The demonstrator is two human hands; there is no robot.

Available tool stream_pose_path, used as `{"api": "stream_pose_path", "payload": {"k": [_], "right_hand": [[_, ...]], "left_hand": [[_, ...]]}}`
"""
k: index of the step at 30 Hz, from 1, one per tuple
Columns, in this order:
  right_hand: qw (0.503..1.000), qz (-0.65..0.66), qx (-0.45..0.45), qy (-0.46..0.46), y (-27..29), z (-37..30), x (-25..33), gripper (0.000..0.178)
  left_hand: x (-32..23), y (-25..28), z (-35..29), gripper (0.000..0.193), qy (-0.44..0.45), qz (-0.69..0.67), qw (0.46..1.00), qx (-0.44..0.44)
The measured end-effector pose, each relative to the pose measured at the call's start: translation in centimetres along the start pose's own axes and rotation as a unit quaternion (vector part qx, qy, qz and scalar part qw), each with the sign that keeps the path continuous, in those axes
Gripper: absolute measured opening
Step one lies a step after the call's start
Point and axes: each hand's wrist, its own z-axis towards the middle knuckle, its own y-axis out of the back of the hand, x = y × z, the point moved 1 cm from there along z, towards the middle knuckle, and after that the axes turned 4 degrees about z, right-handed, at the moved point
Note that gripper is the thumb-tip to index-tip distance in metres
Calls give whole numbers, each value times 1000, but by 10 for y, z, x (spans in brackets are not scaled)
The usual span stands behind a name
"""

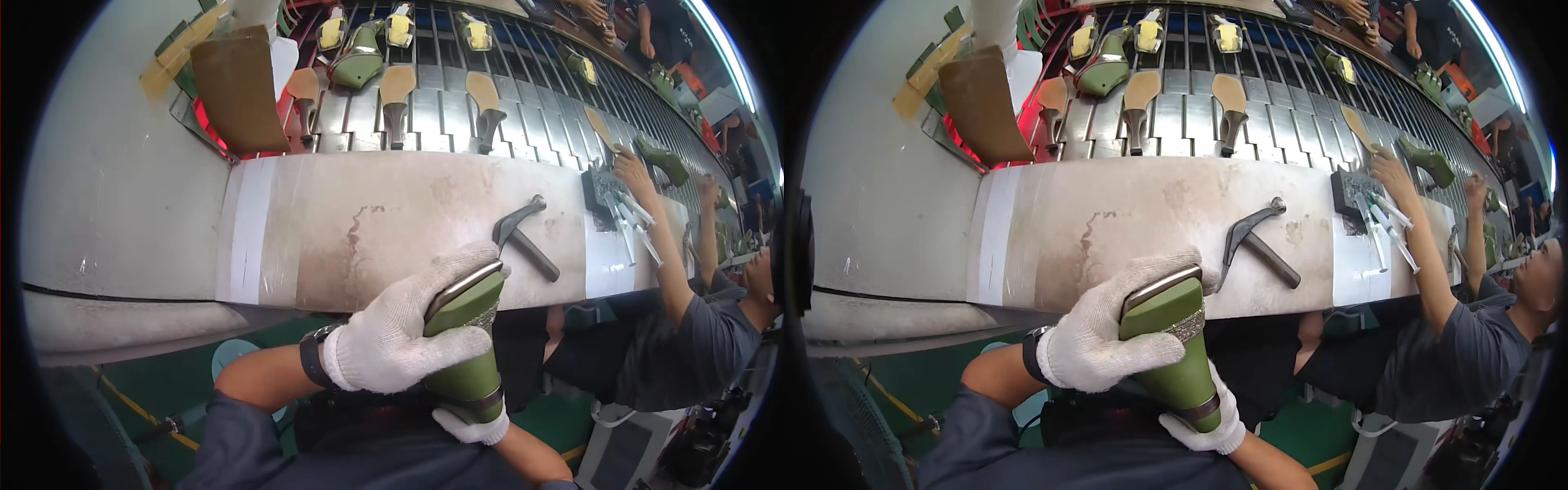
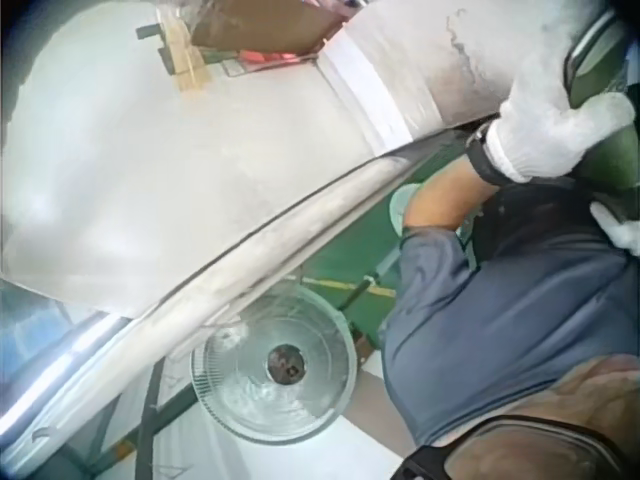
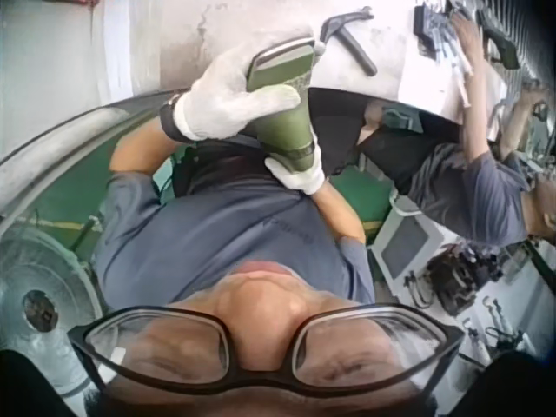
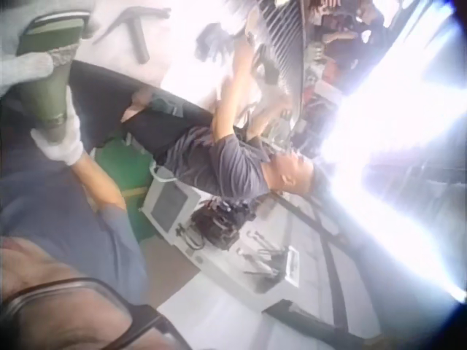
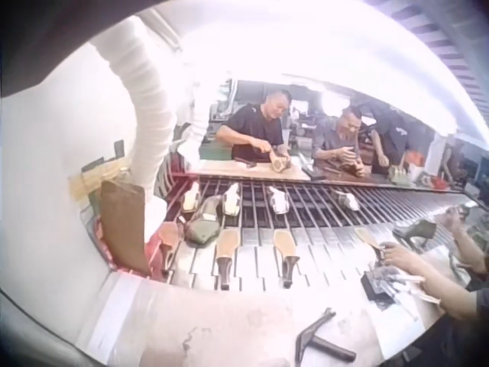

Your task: The person assembles high-heeled shoes by taking shoe lasts and soles from a conveyor, fitting the soles onto the shoe uppers by hand, and tapping the edges with a hammer.

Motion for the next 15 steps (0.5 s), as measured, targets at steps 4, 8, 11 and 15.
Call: {"api": "stream_pose_path", "payload": {"k": [4,8,11,15], "right_hand": [[999,13,23,-19,1,-6,1,99],[999,2,38,-21,-1,-4,4,100],[1000,5,0,-7,2,6,17,100],[995,-49,-68,46,8,23,32,96]], "left_hand": [[-7,-6,-10,81,22,-26,999,-2],[-10,-4,-15,82,-9,29,1000,-3],[-13,-1,-19,84,-25,62,998,-11],[-31,12,-22,87,36,30,999,13]]}}
